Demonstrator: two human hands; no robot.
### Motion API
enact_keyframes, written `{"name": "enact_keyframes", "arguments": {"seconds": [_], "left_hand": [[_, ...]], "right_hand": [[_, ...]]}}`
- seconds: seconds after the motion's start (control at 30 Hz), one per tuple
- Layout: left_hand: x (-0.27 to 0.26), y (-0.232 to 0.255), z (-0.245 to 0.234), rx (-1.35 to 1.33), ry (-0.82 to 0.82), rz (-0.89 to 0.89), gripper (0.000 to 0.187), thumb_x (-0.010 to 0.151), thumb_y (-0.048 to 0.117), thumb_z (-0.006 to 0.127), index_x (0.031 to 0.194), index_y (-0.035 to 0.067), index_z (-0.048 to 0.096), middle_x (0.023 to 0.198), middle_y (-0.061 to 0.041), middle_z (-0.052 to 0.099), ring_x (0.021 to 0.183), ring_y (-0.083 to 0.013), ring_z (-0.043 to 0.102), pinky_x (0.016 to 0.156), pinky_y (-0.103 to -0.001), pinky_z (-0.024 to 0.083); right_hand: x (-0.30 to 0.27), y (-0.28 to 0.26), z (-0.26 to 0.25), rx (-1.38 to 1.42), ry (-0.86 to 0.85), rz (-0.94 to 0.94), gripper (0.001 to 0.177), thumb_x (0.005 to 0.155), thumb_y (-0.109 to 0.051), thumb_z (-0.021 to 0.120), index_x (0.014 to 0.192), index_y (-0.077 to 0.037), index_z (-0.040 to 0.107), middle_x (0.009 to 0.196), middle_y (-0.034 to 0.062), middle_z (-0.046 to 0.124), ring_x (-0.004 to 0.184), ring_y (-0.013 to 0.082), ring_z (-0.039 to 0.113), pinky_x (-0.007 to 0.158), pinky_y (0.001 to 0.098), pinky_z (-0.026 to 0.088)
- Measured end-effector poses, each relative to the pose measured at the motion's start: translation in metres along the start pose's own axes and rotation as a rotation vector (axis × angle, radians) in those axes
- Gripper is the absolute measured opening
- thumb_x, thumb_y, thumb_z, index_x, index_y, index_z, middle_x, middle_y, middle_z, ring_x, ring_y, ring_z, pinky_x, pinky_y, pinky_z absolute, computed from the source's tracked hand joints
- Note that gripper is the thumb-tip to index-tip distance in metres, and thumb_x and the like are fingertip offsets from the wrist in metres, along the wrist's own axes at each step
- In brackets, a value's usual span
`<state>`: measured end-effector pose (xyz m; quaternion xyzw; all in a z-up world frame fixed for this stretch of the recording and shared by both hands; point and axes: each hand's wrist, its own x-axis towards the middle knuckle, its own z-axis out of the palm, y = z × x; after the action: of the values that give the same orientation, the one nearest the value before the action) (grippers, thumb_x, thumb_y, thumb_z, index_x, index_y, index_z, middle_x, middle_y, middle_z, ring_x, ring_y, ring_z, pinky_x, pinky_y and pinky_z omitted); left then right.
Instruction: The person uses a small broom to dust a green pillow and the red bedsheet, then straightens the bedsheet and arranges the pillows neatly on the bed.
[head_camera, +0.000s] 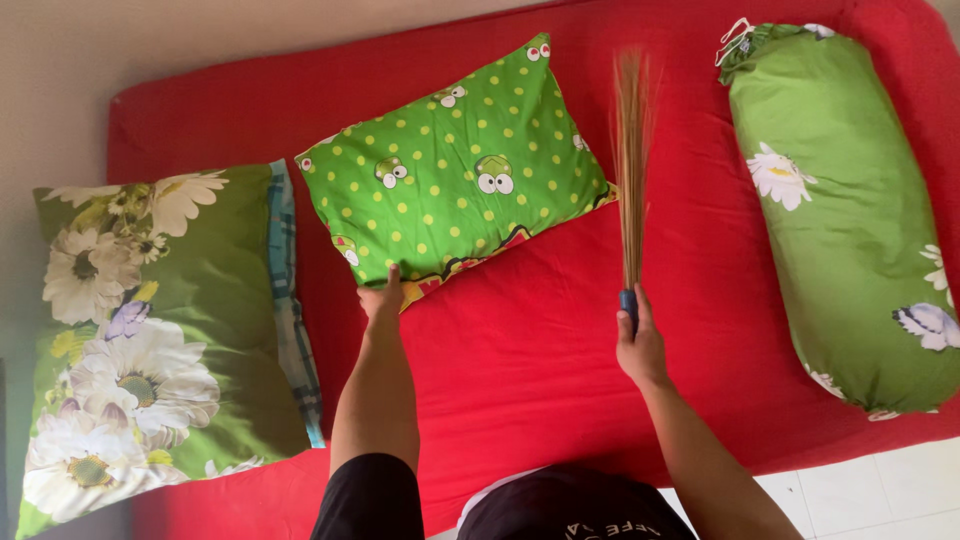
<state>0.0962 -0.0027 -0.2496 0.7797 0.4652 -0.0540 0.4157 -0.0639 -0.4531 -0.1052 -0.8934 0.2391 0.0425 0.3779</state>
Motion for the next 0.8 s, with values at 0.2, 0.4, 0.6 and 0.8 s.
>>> {"name": "enact_keyframes", "arguments": {"seconds": [0.2,0.4,0.6,0.8], "left_hand": [[-0.008,0.013,0.0,-0.126,-0.261,-0.074,0.066,0.086,0.052,0.077,0.123,-0.002,0.069,0.111,-0.018,0.076,0.094,-0.0312,0.075,0.08,-0.045,0.058],[-0.041,0.005,-0.01,-0.08,-0.289,-0.021,0.058,0.09,0.046,0.076,0.116,-0.007,0.071,0.094,-0.021,0.076,0.07,-0.03,0.076,0.059,-0.039,0.06],[-0.102,-0.05,-0.021,-0.108,-0.402,-0.039,0.056,0.09,0.046,0.076,0.106,-0.007,0.074,0.088,-0.019,0.076,0.069,-0.0236,0.073,0.059,-0.039,0.057],[-0.163,-0.118,-0.021,-0.157,-0.354,0.028,0.04,0.091,0.04,0.076,0.096,0.0,0.079,0.079,-0.013,0.074,0.067,-0.0203,0.065,0.062,-0.038,0.05]], "right_hand": [[-0.02,-0.028,0.005,-0.163,-0.204,-0.27,0.065,0.103,-0.036,0.05,0.162,-0.022,0.028,0.114,0.0193,0.073,0.095,0.0339,0.076,0.079,0.0467,0.062],[-0.005,-0.03,0.007,-0.18,-0.078,0.049,0.063,0.105,-0.039,0.046,0.164,-0.026,0.027,0.115,0.0216,0.073,0.101,0.043,0.071,0.085,0.0511,0.059],[-0.003,-0.037,0.008,0.012,0.028,-0.172,0.063,0.105,-0.033,0.048,0.162,-0.018,0.027,0.129,0.0232,0.066,0.105,0.0456,0.069,0.085,0.0518,0.057],[-0.033,-0.039,0.023,-0.068,-0.172,-0.684,0.062,0.104,-0.03,0.053,0.161,-0.021,0.028,0.116,0.023,0.071,0.099,0.0434,0.071,0.081,0.0516,0.058]]}}
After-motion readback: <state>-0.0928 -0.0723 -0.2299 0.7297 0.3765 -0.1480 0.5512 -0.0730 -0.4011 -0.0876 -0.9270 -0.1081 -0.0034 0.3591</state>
